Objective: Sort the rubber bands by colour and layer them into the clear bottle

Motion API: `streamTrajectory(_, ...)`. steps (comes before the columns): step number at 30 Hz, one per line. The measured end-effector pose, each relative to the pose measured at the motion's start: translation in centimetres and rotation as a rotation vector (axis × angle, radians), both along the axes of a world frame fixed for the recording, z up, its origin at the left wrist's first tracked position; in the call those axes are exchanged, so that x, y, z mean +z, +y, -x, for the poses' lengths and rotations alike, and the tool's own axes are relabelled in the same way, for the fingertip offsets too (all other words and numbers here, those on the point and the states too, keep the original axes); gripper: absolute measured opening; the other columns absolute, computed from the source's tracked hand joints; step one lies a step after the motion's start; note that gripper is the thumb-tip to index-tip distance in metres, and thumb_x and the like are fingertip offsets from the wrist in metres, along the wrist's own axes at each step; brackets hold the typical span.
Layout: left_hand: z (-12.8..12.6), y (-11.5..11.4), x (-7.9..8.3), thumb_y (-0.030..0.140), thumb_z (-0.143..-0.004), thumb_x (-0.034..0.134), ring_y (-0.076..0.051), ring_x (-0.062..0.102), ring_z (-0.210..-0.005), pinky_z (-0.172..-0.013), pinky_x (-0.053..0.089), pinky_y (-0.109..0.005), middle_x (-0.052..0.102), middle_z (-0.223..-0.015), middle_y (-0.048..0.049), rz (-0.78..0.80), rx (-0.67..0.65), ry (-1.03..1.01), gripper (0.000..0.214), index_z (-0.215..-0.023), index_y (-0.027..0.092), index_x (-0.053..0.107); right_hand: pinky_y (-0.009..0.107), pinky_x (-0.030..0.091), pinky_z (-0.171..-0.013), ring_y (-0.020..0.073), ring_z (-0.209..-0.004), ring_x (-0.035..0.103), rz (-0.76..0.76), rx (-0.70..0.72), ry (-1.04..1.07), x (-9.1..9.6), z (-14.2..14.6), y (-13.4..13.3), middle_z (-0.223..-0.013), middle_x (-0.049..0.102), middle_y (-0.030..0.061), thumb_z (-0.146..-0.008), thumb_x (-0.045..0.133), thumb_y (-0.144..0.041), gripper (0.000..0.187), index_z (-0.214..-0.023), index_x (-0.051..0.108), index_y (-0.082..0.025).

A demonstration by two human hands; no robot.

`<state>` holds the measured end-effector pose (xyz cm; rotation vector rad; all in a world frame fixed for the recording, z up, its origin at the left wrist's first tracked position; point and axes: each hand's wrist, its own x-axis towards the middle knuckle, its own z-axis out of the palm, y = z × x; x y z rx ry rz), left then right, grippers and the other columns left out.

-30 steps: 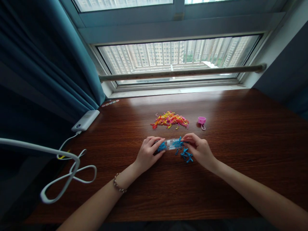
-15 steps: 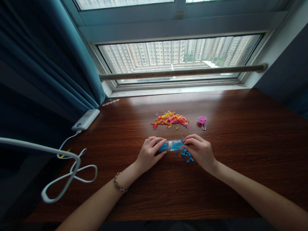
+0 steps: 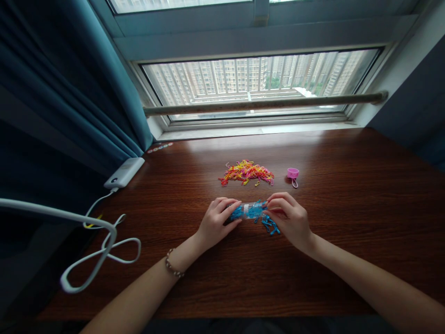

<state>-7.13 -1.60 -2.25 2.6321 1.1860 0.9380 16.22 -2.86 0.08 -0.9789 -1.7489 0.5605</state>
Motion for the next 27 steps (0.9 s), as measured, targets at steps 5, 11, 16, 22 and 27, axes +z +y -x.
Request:
streamTrajectory(5,-0.01,-0.01,0.04,0.027,-0.078,0.059,-0.023,0.049,-0.101,-0.088,0.043,-0.041,0.056,-0.111,-0.0091,0.001,-0.028,-0.010,0.045,-0.121,0.022,0.048,0.027,0.057,-0.066,0.0124,-0.072,0.057,-0.037,0.015,-0.019,-0.11,0.00,-0.06,-0.094,0.046,0.0041,-0.081,0.057,-0.018,0.008,-0.088,0.058,-0.022)
streamTrajectory(11,-0.03,-0.06,0.13,0.027,-0.079,0.057,-0.023,0.049,-0.103,-0.090,0.043,-0.042,0.055,-0.112,-0.0100,0.027,-0.017,-0.045,0.045,-0.122,0.021,0.046,0.029,0.057,-0.073,0.0167,-0.088,0.058,-0.077,0.088,-0.011,0.42,-0.24,-0.43,-0.103,0.052,0.0064,-0.083,0.052,-0.014,0.022,-0.103,0.057,-0.023)
streamTrajectory(16,0.04,-0.07,-0.01,0.028,-0.078,0.058,-0.024,0.050,-0.104,-0.090,0.043,-0.043,0.055,-0.112,-0.0106,0.035,-0.026,-0.069,0.047,-0.122,0.021,0.044,0.034,0.050,-0.086,0.0199,-0.101,0.055,-0.181,0.086,-0.113,0.57,-0.56,-0.50,-0.110,0.056,0.0070,-0.085,0.048,-0.010,0.029,-0.110,0.055,-0.024)
streamTrajectory(22,-0.03,-0.13,0.08,0.027,-0.078,0.059,-0.022,0.050,-0.104,-0.091,0.044,-0.041,0.055,-0.112,-0.0102,0.065,-0.020,-0.100,0.046,-0.121,0.020,0.044,0.035,0.049,-0.088,0.0207,-0.102,0.055,-0.198,0.073,-0.088,0.70,-0.59,-0.68,-0.114,0.055,0.0078,-0.084,0.048,-0.009,0.031,-0.110,0.056,-0.024)
streamTrajectory(27,0.03,-0.22,-0.08,0.029,-0.078,0.059,-0.021,0.053,-0.102,-0.089,0.046,-0.039,0.055,-0.111,-0.0100,0.120,0.030,-0.217,0.046,-0.119,0.019,0.042,0.036,0.047,-0.090,0.0216,-0.103,0.055,-0.161,-0.001,-0.100,0.72,-0.48,-0.37,-0.112,0.057,0.0078,-0.083,0.053,-0.016,0.029,-0.110,0.055,-0.024)
